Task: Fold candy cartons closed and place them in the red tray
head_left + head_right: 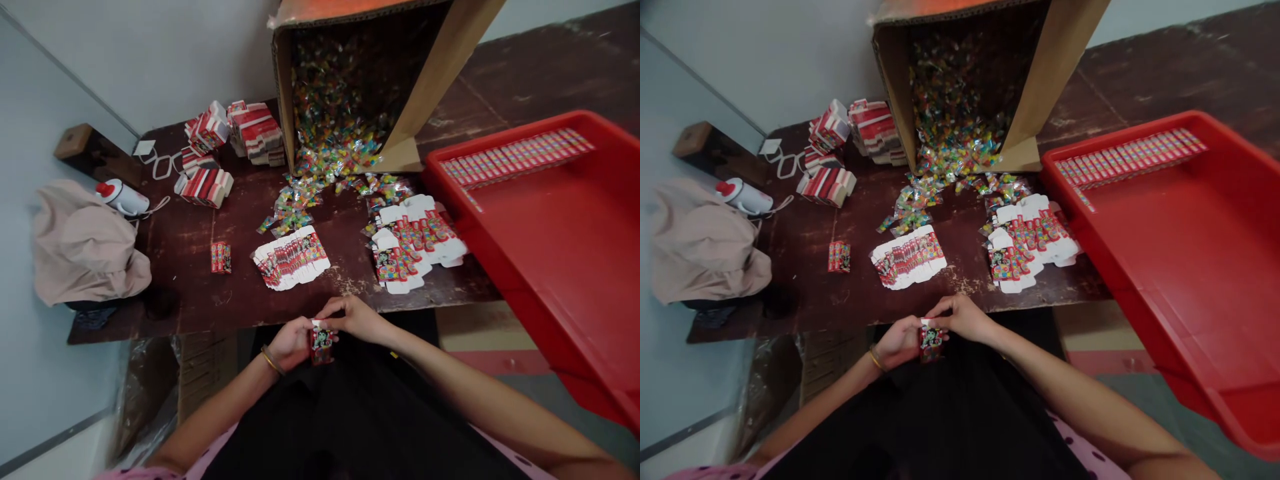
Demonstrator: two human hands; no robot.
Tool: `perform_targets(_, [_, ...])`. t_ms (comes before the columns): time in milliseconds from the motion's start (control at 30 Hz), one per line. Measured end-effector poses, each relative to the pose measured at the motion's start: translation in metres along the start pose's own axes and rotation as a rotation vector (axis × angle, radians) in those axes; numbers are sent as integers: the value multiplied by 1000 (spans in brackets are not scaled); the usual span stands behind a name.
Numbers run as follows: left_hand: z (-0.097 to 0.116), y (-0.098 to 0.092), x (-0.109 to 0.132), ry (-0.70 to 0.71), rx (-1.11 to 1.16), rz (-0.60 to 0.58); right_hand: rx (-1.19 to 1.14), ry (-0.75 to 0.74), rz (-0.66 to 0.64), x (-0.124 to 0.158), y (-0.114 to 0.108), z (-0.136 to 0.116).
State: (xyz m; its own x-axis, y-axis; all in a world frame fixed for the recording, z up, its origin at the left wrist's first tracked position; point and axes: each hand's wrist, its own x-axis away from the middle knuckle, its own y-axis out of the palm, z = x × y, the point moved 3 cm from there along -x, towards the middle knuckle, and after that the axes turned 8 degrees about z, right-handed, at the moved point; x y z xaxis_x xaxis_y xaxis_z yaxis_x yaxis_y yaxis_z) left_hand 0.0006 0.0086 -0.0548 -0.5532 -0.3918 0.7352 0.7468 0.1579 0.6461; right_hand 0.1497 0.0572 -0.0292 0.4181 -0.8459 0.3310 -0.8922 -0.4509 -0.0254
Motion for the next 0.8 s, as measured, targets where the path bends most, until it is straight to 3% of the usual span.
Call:
perform_targets(233, [3, 2, 8, 130, -192, 17, 67, -33, -31, -8, -6, 1])
perform_targets(400, [7, 5, 12, 118, -186, -8, 296, -320, -167, 11, -8, -18])
perform_targets(467, [8, 7, 12, 137, -183, 10, 364, -390, -158, 21, -3, -18])
perform_targets(533, [15, 12, 10, 230, -162, 50, 304, -368, -32, 26, 4, -10])
perform_targets(633, [39, 22, 9, 501, -117, 125, 0, -241, 156, 21, 11, 6])
perform_targets(733, [73, 27, 11, 761, -298, 259, -186, -146, 140, 4, 0, 7])
perform_targets(800, [93, 28, 12, 788, -545, 272, -135, -157, 106, -13, -21, -6])
